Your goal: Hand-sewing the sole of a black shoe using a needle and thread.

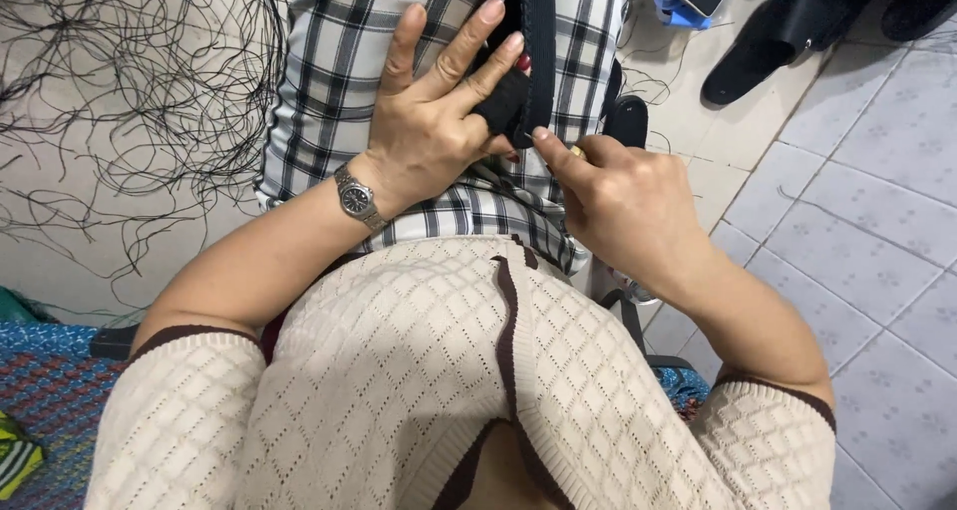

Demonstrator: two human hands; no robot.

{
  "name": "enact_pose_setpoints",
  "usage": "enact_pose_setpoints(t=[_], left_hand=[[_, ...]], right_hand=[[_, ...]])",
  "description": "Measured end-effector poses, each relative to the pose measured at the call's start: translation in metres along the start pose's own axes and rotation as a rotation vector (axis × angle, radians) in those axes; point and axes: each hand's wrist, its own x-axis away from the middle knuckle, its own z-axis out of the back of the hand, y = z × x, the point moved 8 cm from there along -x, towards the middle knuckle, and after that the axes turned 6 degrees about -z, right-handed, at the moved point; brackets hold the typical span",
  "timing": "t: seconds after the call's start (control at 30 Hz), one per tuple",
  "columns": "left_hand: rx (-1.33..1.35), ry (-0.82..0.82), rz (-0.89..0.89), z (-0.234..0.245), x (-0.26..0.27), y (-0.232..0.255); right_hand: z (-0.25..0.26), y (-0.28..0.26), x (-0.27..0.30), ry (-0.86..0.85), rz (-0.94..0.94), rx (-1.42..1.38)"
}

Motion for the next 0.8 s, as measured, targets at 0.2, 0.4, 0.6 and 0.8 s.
enact_pose_setpoints(t=[0.2, 0.4, 0.6, 0.8], left_hand=[[-0.050, 0.011, -0.005, 0.016, 0.008, 0.007], [0.793, -0.031, 0.391, 0.052, 0.015, -0.004], [1.347, -0.283, 0.854, 0.030, 0.031, -0.003], [1.402, -0.277, 0.764, 0.026, 0.028, -0.004]], right_hand=[[0.007, -0.005, 0.001, 0.076, 0.059, -0.106], [0.024, -0.016, 0.017, 0.275, -0.014, 0.279], [0.012, -0.003, 0.011, 0.175, 0.004, 0.046], [0.000, -0.002, 0.016, 0.184, 0.010, 0.234]])
